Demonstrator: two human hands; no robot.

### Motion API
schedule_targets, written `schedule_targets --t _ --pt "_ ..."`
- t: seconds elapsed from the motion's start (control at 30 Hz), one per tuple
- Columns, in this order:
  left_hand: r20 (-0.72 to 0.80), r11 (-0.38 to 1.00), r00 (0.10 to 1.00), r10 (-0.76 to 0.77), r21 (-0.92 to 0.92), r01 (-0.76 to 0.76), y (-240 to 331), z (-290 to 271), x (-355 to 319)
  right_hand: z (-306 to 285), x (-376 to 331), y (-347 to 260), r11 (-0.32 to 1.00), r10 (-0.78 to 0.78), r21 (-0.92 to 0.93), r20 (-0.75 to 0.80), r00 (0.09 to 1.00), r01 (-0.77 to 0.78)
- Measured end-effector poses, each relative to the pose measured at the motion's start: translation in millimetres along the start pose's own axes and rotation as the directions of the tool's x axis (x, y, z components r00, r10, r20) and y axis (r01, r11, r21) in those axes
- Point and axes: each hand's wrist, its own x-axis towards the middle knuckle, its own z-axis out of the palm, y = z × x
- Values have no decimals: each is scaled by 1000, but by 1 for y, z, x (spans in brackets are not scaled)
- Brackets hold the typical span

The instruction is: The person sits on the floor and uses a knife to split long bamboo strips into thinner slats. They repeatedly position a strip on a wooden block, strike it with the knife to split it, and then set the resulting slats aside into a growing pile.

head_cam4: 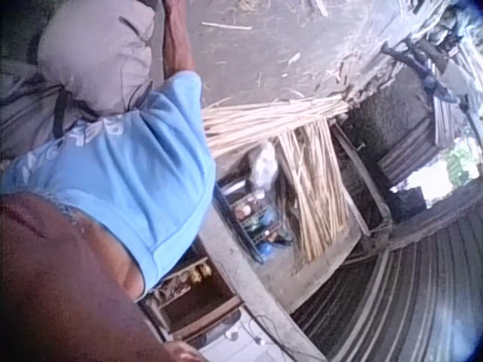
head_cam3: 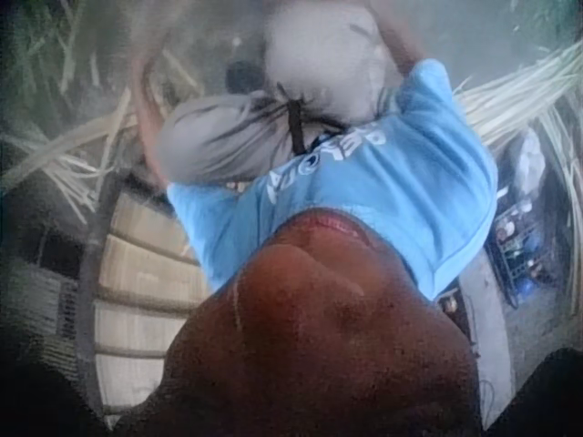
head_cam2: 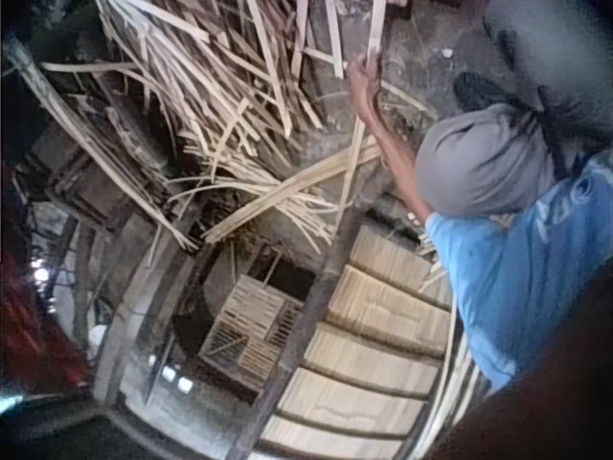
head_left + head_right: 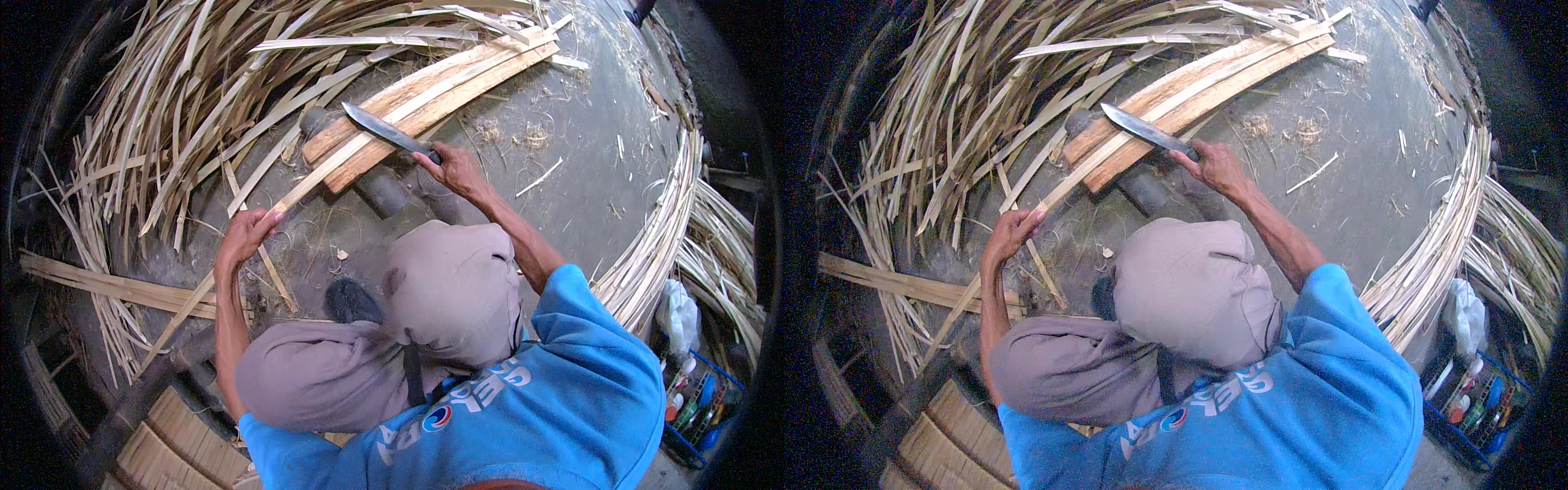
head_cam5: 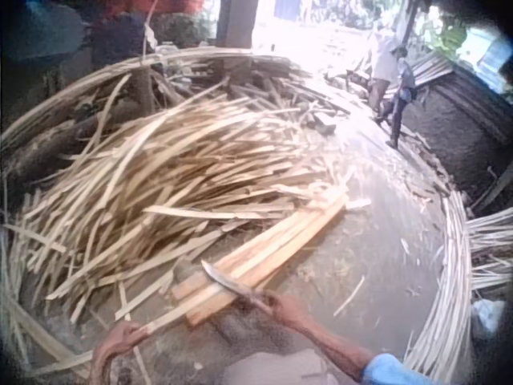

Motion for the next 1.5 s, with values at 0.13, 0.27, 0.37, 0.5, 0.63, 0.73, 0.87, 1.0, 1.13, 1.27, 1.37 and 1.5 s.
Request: schedule_targets --t 0.13,0.27,0.37,0.5,0.63,0.73,0.87,1.0,1.13,1.27,1.37,1.5 --pt "-66 994 997 35 104 -28 24 -1 2 2 -5 -2 998 -5 67 -59 998 9" --pt "-71 996 997 9 87 -2 15 1 1 11 -31 -18 992 -97 79 -33 995 99" --pt "-74 998 997 29 62 -24 19 2 -13 -26 -19 21 789 536 327 48 843 -520" --pt "-49 995 999 -23 93 27 6 0 4 -9 -32 20 992 84 94 -3 997 -83" --pt "5 999 999 39 12 -39 8 -10 -13 -17 -20 84 858 440 375 -188 878 -350" --pt "-6 997 997 -73 26 73 6 -11 -14 -43 5 101 877 471 226 -243 848 -423" --pt "15 996 996 -91 15 91 1 -19 -21 -20 -15 51 993 3 -117 115 993 10" --pt "49 991 990 -134 -16 135 4 -42 -46 -51 32 200 790 592 390 -284 754 -473" --pt "-44 995 995 -87 -43 85 29 -75 -57 -126 35 283 691 721 191 -252 645 -698" --pt "-239 956 935 261 200 -216 93 -101 -40 -161 58 275 625 617 -304 -372 694 -719" --pt "-346 916 879 329 343 -208 148 -126 -44 -148 85 242 855 125 -332 -612 781 -398" --pt "-369 821 783 500 489 -294 187 -164 -76 -173 133 130 914 -247 -406 -551 797 2"
